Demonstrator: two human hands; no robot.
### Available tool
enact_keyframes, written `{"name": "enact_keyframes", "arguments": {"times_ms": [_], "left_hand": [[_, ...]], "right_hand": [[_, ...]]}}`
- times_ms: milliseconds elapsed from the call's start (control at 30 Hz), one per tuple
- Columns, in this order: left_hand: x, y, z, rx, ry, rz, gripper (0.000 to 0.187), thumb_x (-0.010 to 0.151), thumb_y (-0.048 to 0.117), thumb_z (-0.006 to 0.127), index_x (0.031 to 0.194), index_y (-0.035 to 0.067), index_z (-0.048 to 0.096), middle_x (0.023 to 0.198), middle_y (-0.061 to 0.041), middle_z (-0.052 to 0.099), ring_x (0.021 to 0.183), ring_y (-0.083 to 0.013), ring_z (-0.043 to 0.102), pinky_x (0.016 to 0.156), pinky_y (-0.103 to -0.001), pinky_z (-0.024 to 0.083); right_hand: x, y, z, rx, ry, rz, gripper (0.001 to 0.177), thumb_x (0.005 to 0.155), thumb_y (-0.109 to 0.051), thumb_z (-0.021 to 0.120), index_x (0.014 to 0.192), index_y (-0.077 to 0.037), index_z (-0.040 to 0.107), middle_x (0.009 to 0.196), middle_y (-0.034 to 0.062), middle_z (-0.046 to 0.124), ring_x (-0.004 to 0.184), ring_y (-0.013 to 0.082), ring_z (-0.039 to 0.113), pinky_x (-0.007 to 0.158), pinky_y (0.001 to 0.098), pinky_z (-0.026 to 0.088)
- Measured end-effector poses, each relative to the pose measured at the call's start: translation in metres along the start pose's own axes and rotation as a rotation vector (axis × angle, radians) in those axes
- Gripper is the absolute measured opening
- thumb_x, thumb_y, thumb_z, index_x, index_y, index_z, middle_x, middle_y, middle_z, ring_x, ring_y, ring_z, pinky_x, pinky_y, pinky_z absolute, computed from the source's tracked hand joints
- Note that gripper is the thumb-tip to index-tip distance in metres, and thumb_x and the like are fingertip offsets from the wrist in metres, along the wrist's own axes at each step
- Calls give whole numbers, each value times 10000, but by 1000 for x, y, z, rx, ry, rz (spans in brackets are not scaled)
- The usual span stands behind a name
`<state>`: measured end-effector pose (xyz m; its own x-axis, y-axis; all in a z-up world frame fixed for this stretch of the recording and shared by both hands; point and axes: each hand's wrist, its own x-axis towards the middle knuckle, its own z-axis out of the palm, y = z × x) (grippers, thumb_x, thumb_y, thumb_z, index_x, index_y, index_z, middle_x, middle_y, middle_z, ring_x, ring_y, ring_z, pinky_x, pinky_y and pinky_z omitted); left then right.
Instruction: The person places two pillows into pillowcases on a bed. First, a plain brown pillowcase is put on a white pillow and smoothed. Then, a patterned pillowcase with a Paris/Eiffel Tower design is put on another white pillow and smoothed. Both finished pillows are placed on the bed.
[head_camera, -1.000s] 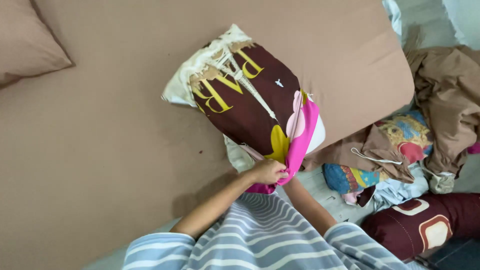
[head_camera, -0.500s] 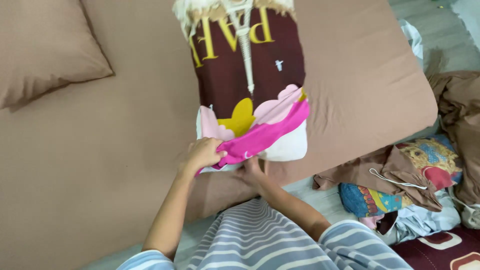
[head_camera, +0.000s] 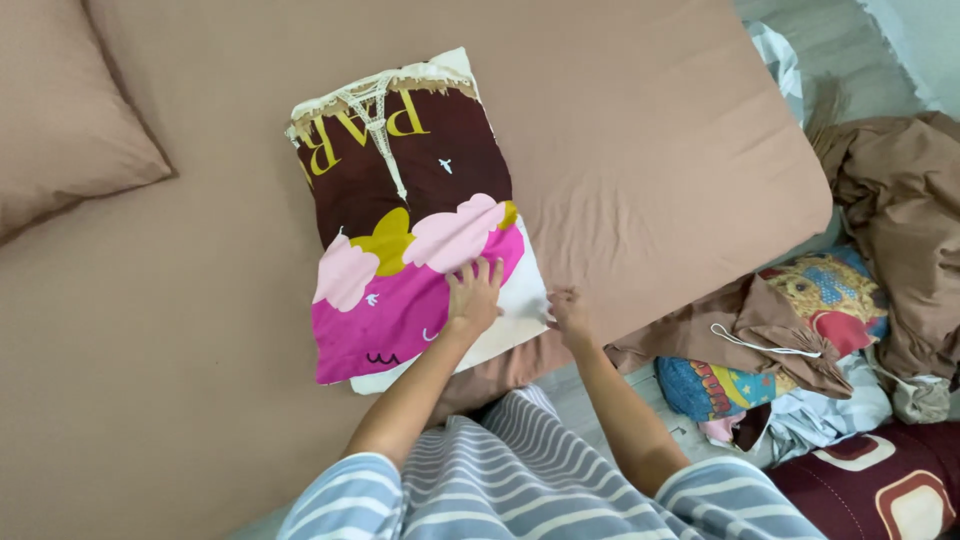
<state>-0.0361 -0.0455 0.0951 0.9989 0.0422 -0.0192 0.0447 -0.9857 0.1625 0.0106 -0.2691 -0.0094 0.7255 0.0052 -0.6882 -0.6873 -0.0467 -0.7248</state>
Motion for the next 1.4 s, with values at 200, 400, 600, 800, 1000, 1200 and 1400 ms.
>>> {"name": "enact_keyframes", "arguments": {"times_ms": [200, 400, 600, 800, 1000, 1200, 1400], "left_hand": [[38, -8, 63, -419, -15, -18, 186, 904, 191, 635, 967, 23, 684, 924, -185, 706, 856, -391, 701, 763, -516, 566], [7, 59, 15, -601, 139, 24, 171, 915, 164, 603, 810, 32, 634, 831, -189, 707, 796, -403, 694, 750, -538, 541], [-34, 16, -78, -602, 31, 45, 695, 719, 436, 818, 1174, -35, 585, 1015, -231, 667, 903, -437, 666, 699, -549, 530], [11, -90, -117, -251, 450, -213, 181, 944, 316, 749, 1080, 197, 734, 1019, -103, 638, 947, -348, 638, 781, -495, 525], [33, -141, -133, -353, 518, -262, 159, 962, 218, 700, 1096, 134, 717, 1069, -104, 668, 962, -325, 671, 821, -463, 540], [38, -64, -52, -349, 278, 82, 244, 848, 188, 732, 1076, 110, 770, 1056, -107, 682, 1007, -313, 651, 851, -482, 519], [67, -82, -71, -220, 154, -121, 212, 811, 246, 771, 994, 138, 783, 1079, -82, 644, 1118, -289, 564, 936, -503, 431]], "right_hand": [[-17, -21, 24, 285, -125, 319, 411, 928, -412, 609, 1250, -160, 568, 1108, 48, 640, 1020, 241, 615, 891, 507, 506], [25, -14, 98, 513, -608, 282, 448, 900, -349, 606, 1281, -113, 588, 1222, 80, 666, 1110, 246, 640, 982, 453, 518], [32, -57, 133, 373, -544, 107, 525, 892, -288, 616, 1381, -122, 522, 1342, 94, 588, 1208, 260, 575, 1028, 463, 486], [-34, -46, 75, 314, -418, 38, 630, 884, -228, 626, 1482, -132, 456, 1462, 109, 509, 1306, 274, 510, 1074, 474, 455], [-42, 12, 10, 531, -240, 374, 651, 924, -305, 636, 1453, 28, 453, 1424, 215, 518, 1278, 372, 518, 1034, 530, 466], [-44, 33, -13, 336, -321, 330, 489, 978, -269, 677, 1351, 33, 576, 1259, 168, 610, 1125, 305, 618, 992, 464, 541], [-81, -19, 11, 420, -490, 200, 351, 990, -264, 636, 1259, -39, 622, 1154, 119, 689, 1079, 288, 659, 972, 477, 572]]}}
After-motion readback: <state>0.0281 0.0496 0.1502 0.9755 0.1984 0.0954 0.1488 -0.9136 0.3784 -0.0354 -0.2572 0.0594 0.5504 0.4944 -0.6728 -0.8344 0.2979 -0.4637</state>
